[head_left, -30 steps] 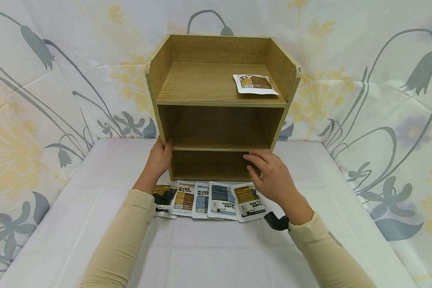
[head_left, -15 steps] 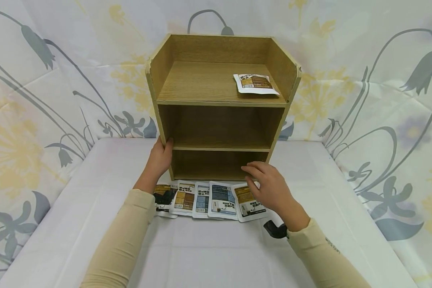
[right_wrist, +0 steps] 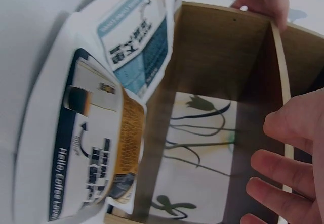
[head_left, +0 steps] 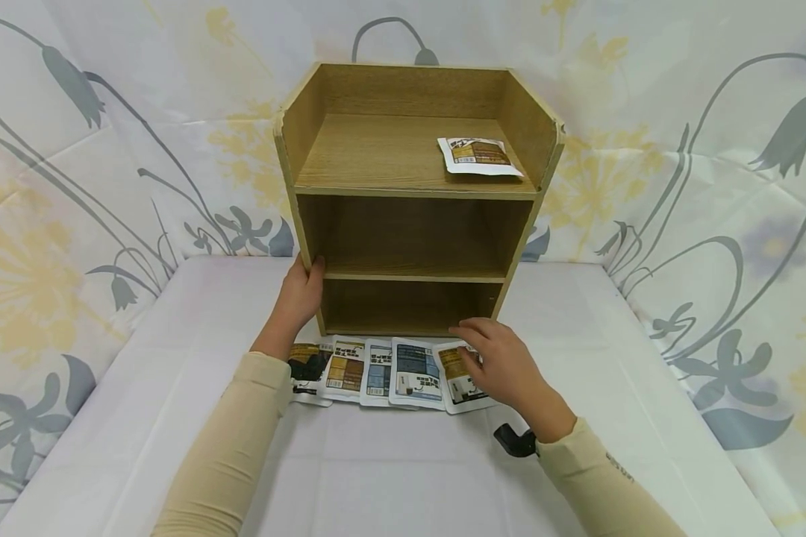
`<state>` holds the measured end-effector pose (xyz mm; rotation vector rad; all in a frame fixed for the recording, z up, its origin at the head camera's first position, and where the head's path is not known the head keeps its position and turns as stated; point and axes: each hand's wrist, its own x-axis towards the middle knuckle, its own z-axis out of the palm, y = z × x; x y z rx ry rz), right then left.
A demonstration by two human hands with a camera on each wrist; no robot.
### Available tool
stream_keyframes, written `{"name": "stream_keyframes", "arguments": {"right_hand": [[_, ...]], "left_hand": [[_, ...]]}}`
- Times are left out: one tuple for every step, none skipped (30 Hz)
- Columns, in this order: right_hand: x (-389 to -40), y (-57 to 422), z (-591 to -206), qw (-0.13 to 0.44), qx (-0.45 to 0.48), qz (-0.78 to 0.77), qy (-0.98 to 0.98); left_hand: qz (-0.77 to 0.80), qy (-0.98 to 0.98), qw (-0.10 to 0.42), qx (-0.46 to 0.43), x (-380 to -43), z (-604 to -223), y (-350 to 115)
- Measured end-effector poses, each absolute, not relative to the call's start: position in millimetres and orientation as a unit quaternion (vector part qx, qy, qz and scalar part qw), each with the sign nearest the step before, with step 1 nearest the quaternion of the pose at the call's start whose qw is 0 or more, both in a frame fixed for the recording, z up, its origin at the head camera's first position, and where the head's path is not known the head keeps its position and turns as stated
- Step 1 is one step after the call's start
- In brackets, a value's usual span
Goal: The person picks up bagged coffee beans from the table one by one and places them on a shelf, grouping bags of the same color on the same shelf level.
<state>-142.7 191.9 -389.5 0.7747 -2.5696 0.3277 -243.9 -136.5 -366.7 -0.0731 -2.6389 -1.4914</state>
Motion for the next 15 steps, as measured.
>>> {"name": "stream_keyframes", "arguments": {"right_hand": [[-142.2,191.6,-390.9,0.214,0.279,0.118,-0.929],[-141.7,191.4,-392.2,0.209,0.277,0.117,-0.931],[-141.2,191.3,-393.5,0.205,0.275,0.117,-0.932],[-140.8,191.2,-394.8,0.201,0.273,0.116,-0.933],[-140.3,191.1,-395.9,0.198,0.271,0.116,-0.935],[-139.7,191.1,-396.9,0.193,0.268,0.115,-0.937],[-139.2,191.2,-397.6,0.188,0.265,0.114,-0.939],[-138.7,191.2,-398.2,0.182,0.262,0.114,-0.941],[-138.3,191.4,-398.8,0.177,0.261,0.114,-0.942],[-137.9,191.6,-399.3,0.172,0.258,0.113,-0.944],[-137.4,192.0,-400.0,0.166,0.256,0.110,-0.946],[-137.1,192.3,-400.9,0.161,0.255,0.108,-0.947],[-136.7,192.8,-401.7,0.156,0.255,0.106,-0.948],[-136.5,193.4,-402.9,0.152,0.256,0.103,-0.949],[-136.2,194.0,-403.9,0.148,0.257,0.100,-0.950]], "left_hand": [[-0.492,-0.869,0.055,-0.024,-243.9,-366.5,-136.4],[-0.492,-0.868,0.055,-0.024,-243.9,-366.4,-136.4],[-0.492,-0.868,0.055,-0.024,-243.7,-366.2,-136.5],[-0.492,-0.868,0.055,-0.024,-243.4,-366.1,-136.6],[-0.493,-0.868,0.054,-0.025,-243.3,-365.9,-136.6],[-0.494,-0.867,0.054,-0.025,-243.1,-365.8,-136.7],[-0.495,-0.867,0.054,-0.025,-243.1,-365.9,-136.8],[-0.495,-0.867,0.053,-0.026,-243.0,-366.0,-136.8],[-0.495,-0.867,0.053,-0.027,-243.0,-366.2,-136.9],[-0.495,-0.867,0.052,-0.027,-243.1,-366.2,-136.9],[-0.495,-0.867,0.052,-0.028,-243.1,-366.2,-136.9],[-0.495,-0.867,0.052,-0.029,-243.0,-366.1,-136.8],[-0.495,-0.867,0.051,-0.029,-242.9,-366.1,-136.8],[-0.495,-0.867,0.051,-0.030,-242.8,-365.9,-136.7],[-0.495,-0.867,0.051,-0.030,-242.8,-365.8,-136.6]]}}
